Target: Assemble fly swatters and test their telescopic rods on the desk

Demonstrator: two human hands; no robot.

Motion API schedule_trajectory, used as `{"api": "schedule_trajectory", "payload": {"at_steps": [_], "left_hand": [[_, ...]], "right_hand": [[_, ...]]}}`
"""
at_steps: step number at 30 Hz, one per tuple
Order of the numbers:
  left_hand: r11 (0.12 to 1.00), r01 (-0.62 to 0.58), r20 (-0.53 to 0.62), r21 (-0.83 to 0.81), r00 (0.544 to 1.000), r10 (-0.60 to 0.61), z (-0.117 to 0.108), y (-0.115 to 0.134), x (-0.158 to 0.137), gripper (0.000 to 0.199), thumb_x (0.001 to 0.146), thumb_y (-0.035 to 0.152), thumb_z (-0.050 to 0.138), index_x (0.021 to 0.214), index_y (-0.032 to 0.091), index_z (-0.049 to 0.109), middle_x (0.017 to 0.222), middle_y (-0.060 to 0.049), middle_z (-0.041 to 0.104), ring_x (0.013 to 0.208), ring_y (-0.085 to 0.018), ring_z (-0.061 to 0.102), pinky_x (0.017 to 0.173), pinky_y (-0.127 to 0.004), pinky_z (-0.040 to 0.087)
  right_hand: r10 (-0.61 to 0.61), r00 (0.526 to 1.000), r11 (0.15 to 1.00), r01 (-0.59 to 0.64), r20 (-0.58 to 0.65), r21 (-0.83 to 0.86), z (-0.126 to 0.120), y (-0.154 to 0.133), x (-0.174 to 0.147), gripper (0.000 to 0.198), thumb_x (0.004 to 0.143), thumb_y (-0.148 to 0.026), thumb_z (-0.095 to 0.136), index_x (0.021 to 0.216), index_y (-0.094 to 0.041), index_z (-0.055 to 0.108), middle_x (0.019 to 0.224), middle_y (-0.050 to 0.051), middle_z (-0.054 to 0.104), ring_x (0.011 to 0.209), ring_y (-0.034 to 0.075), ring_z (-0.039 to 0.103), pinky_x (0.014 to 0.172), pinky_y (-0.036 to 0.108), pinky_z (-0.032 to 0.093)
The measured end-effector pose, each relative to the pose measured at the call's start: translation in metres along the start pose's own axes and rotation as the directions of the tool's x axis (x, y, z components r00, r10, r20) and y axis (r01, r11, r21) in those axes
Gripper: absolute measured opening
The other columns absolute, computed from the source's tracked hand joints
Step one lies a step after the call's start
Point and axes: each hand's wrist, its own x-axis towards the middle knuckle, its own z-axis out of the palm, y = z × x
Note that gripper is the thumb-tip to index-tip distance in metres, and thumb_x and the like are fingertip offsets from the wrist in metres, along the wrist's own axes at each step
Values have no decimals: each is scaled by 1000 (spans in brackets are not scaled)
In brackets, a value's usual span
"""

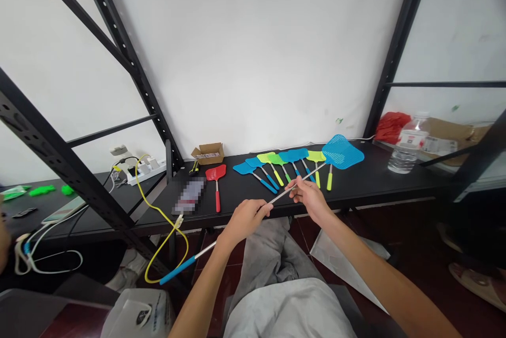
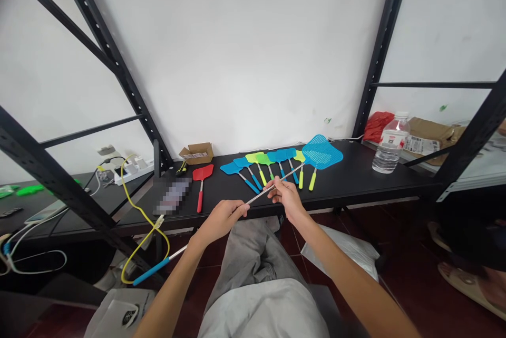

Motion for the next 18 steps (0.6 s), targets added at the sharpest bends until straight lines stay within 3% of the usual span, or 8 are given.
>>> {"api": "schedule_trajectory", "payload": {"at_steps": [8,18], "left_hand": [[999,8,65,-43,998,-5,-10,-1,-3,50,96,49,31,69,18,58,60,2,52,60,-12,46,59,-22,32],[995,-24,113,-94,993,35,-9,2,-1,52,96,51,28,72,16,59,58,2,44,58,-12,43,57,-22,34]], "right_hand": [[-55,982,996,68,-179,66,-24,-28,11,44,70,-61,71,69,-18,67,76,8,67,60,14,57,47,24,41],[-72,972,989,98,-223,109,-42,-38,18,43,69,-61,73,70,-18,65,75,6,64,61,15,58,46,25,42]]}}
